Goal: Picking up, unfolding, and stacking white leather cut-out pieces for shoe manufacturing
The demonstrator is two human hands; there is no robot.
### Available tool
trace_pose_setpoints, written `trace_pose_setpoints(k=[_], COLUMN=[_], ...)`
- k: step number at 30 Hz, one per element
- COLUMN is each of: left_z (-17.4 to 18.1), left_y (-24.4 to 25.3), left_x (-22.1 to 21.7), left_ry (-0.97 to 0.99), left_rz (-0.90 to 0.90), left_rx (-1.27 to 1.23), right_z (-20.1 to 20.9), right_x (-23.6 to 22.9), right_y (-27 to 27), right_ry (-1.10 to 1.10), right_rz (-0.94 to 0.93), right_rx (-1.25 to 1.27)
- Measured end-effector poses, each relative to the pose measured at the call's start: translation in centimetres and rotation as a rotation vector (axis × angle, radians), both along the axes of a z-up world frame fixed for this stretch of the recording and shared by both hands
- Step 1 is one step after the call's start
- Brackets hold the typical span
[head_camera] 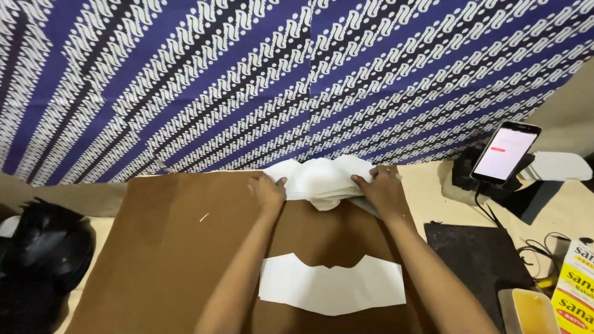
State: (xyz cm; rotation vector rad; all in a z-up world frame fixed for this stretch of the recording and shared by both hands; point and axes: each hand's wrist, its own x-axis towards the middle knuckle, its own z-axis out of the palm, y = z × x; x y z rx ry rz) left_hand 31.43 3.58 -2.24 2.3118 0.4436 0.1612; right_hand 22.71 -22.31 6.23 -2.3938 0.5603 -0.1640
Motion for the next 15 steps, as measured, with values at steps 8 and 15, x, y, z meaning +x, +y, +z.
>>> trace_pose_setpoints(k=[8, 15], left_z=[4.5, -2.7], left_y=[-0.4, 3.0], left_x=[-3.0, 0.3], left_ry=[-0.102, -0.31], left_rz=[-0.013, 0.088], left_rx=[0.036, -0.311], right_z=[-4.6, -3.2], right_x=[3.0, 0.9], right_y=[-1.3, -1.6], right_ry=[-0.025, -0.188], right_rz=[-0.063, -0.084], right_rx=[0.013, 0.251])
